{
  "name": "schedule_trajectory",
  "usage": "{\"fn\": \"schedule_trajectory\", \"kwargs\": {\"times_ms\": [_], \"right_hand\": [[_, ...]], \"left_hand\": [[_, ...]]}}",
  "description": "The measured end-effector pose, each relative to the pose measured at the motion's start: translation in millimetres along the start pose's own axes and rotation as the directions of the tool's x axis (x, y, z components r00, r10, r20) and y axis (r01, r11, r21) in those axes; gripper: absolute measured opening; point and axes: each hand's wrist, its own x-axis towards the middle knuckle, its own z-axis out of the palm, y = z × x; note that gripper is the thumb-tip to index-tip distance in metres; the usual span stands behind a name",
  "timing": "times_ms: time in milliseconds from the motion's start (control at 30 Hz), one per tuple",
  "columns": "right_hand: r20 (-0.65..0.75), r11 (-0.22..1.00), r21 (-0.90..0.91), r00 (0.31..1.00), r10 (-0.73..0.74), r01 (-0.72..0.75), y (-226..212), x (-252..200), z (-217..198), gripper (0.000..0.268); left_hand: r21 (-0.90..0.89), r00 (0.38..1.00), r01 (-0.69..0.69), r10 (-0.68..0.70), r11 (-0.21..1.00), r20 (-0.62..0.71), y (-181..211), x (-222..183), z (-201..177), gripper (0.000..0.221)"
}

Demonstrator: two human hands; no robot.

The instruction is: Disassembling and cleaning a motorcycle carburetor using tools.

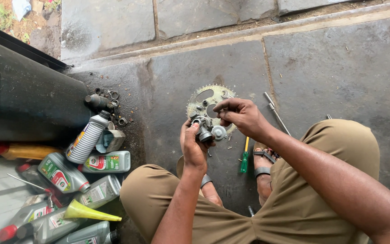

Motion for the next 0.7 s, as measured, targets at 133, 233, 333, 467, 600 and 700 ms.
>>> {"fn": "schedule_trajectory", "kwargs": {"times_ms": [133, 233, 333, 467, 600, 700], "right_hand": [[-0.034, 0.999, -0.052, 0.999, 0.013, -0.015, -3, 0, 1, 0.021], [-0.056, 0.999, -0.040, 0.998, -0.016, 0.014, -2, 2, -1, 0.019], [-0.145, 0.994, -0.104, 0.988, -0.044, 0.029, -1, 4, -8, 0.015], [-0.215, 0.996, -0.086, 0.975, -0.054, 0.036, 1, 7, -17, 0.014], [-0.292, 0.999, -0.027, 0.955, -0.046, 0.039, 3, 12, -20, 0.022], [-0.318, 0.997, -0.068, 0.948, 0.001, -0.024, 9, 14, -20, 0.025]], "left_hand": [[-0.003, 1.000, -0.001, 0.001, 1.000, -0.004, -1, 1, -1, 0.052], [0.006, 1.000, 0.016, -0.016, 1.000, -0.020, 0, 0, 0, 0.052], [-0.017, 1.000, -0.001, 0.000, 1.000, -0.022, -1, 1, -2, 0.053], [-0.025, 0.998, -0.006, 0.004, 1.000, -0.056, 3, 2, -1, 0.053], [-0.081, 0.993, -0.015, 0.006, 0.997, -0.118, 4, 3, -5, 0.052], [-0.106, 0.990, -0.016, 0.001, 0.994, -0.138, 5, 2, -7, 0.051]]}}
